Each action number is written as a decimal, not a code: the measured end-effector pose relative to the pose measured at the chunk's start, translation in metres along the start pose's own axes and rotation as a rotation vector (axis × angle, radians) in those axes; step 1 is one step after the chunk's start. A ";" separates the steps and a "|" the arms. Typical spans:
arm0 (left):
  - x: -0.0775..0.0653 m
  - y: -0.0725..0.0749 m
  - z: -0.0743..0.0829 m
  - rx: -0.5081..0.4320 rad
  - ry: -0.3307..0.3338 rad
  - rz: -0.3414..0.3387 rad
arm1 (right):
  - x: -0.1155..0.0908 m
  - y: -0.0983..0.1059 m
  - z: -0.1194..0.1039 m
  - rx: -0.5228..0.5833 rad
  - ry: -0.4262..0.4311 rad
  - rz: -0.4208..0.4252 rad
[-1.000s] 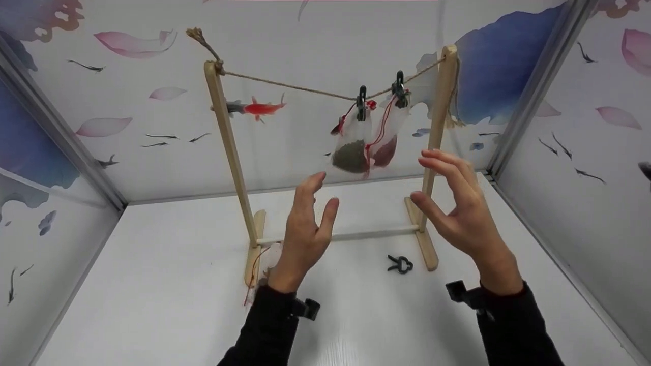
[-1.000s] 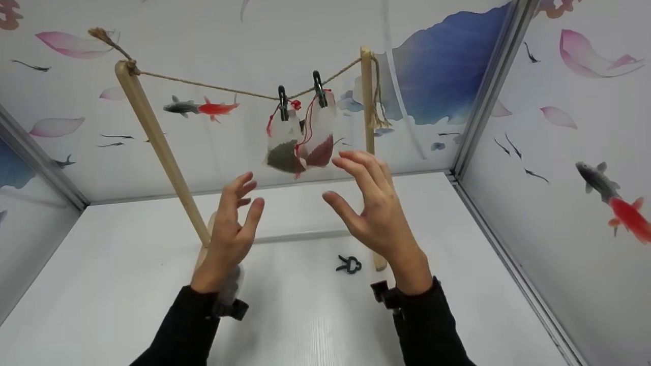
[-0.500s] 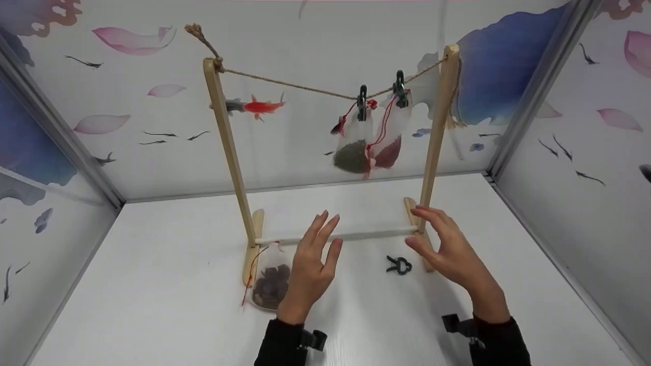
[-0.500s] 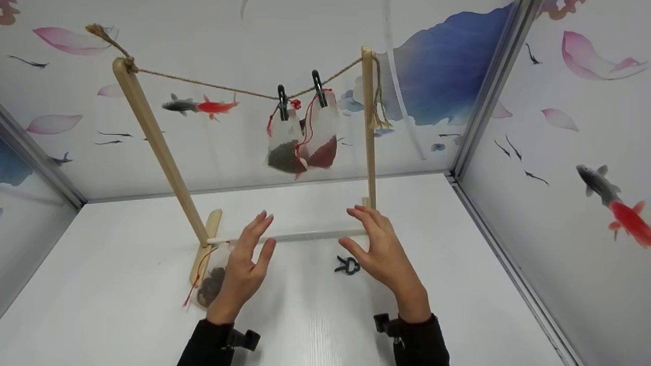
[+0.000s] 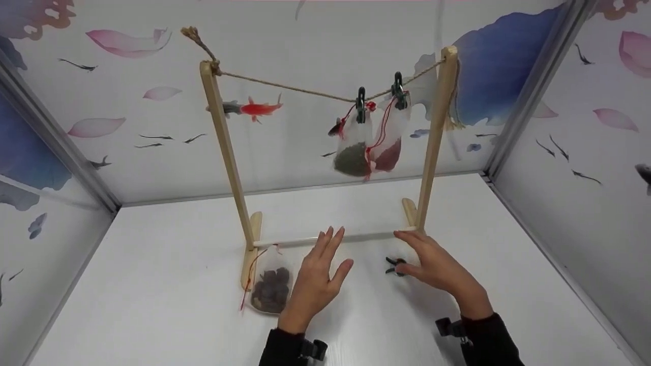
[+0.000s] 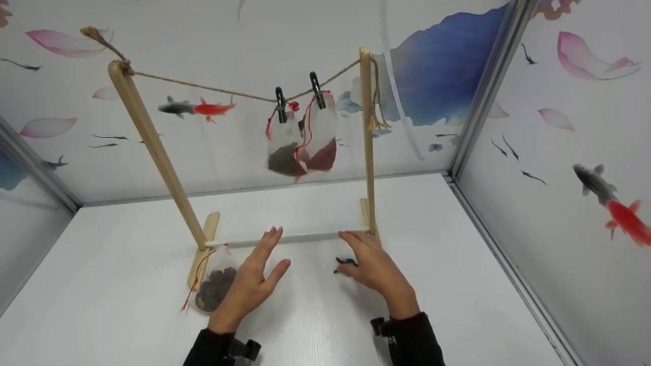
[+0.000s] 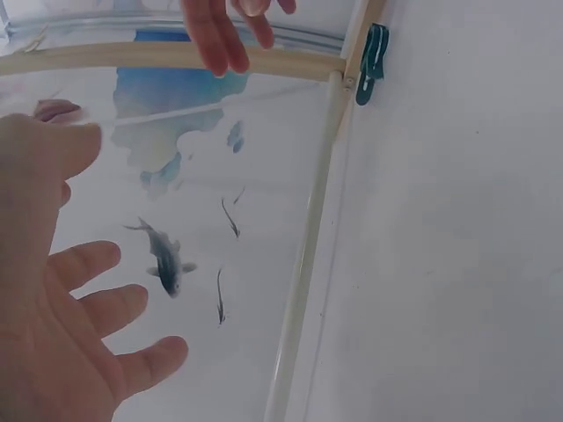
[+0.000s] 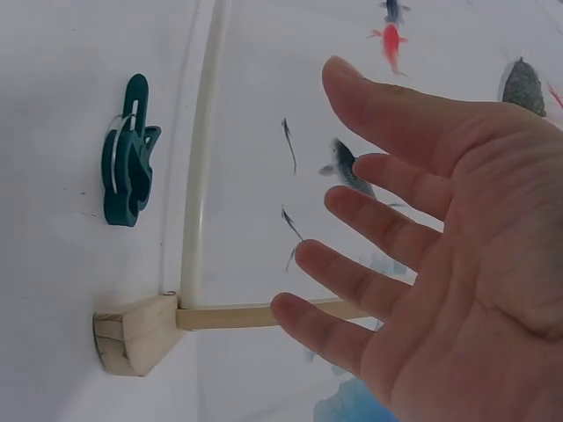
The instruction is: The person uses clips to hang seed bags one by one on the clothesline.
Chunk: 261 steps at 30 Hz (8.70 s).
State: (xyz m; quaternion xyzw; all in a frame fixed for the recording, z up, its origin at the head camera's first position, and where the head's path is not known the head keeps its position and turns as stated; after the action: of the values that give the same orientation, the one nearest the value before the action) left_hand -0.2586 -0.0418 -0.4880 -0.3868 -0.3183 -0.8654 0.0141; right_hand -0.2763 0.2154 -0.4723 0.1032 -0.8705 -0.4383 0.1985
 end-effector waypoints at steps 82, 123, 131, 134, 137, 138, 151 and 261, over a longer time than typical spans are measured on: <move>-0.003 -0.002 0.014 -0.337 0.066 -0.356 | -0.006 -0.005 -0.056 0.005 0.218 -0.145; -0.002 0.000 0.012 -0.425 -0.011 -0.303 | -0.007 -0.005 -0.061 0.038 0.245 -0.133; -0.001 0.002 0.015 -0.437 -0.026 -0.260 | -0.007 -0.005 -0.060 -0.001 0.271 -0.129; 0.000 0.003 0.015 -0.438 -0.018 -0.261 | -0.007 -0.005 -0.060 -0.011 0.280 -0.122; 0.000 0.004 0.015 -0.438 -0.015 -0.257 | -0.006 -0.005 -0.061 -0.012 0.279 -0.121; 0.000 0.004 0.014 -0.438 -0.016 -0.254 | -0.006 -0.005 -0.061 -0.013 0.277 -0.122; 0.001 0.004 0.014 -0.427 -0.025 -0.233 | -0.006 -0.006 -0.062 0.000 0.269 -0.119; -0.049 0.131 -0.115 -0.428 0.580 0.244 | 0.090 -0.188 -0.110 0.823 -0.346 -0.047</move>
State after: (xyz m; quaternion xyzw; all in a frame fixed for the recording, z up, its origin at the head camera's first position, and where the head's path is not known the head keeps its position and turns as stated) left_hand -0.2643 -0.2214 -0.5080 -0.1549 -0.0649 -0.9778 0.1256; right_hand -0.3082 -0.0076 -0.5409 0.1183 -0.9903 -0.0704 -0.0178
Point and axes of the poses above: each hand's wrist, its own x-axis towards the middle knuckle, its own y-axis out of the back of the hand, z = x × y, the point moved 4 cm from there along x, towards the middle knuckle, and after that the axes turned 5 degrees about z, right-handed, at the moved point
